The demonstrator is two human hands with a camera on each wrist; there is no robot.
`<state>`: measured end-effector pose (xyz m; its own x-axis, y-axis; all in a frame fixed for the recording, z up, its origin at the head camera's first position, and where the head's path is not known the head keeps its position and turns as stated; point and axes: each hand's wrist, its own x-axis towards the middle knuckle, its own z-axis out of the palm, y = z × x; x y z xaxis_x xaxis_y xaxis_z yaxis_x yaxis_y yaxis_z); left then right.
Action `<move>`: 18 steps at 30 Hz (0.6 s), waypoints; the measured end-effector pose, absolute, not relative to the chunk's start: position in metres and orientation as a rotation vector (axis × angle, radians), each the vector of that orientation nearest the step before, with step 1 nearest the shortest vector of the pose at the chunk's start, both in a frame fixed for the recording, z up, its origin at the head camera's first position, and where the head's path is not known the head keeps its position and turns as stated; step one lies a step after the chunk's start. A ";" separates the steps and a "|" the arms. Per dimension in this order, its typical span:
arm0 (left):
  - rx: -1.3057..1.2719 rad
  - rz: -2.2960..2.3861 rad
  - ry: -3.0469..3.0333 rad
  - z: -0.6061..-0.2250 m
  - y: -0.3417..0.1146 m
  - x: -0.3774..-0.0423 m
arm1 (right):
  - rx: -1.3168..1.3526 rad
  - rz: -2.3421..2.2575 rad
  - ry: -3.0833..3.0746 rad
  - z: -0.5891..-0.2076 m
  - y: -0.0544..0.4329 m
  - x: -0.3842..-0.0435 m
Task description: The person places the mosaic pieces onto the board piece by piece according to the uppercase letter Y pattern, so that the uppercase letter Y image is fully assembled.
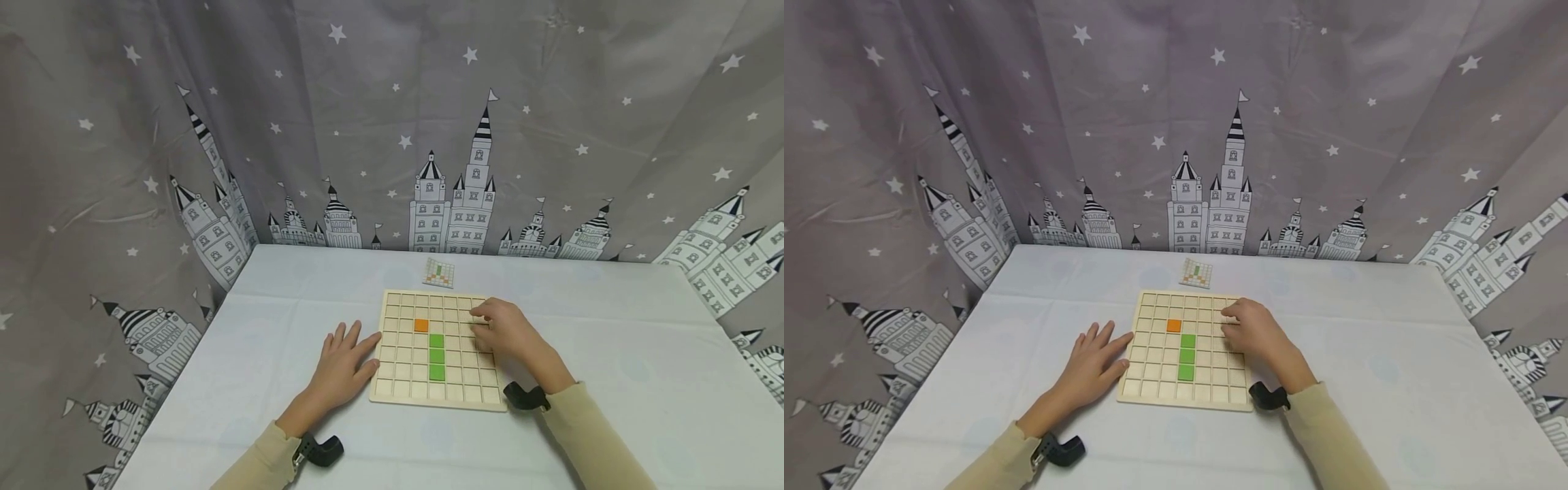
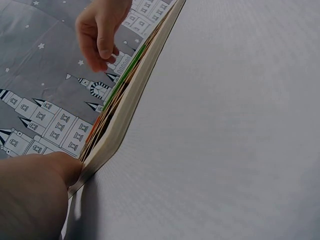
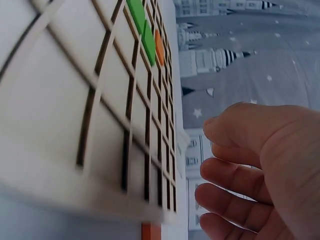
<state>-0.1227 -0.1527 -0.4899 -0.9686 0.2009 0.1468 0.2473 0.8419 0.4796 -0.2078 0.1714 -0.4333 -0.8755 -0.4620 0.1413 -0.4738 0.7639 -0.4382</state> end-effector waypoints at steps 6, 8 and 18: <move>-0.355 -0.781 -2.924 -0.490 -0.153 -0.122 | 0.730 0.736 -2.881 -0.434 0.190 -0.202; -0.355 -0.785 -2.922 -0.491 -0.153 -0.122 | 0.717 0.732 -2.867 -0.435 0.195 -0.201; -0.358 -0.792 -2.925 -0.492 -0.153 -0.123 | 0.641 0.683 -2.920 -0.440 0.214 -0.196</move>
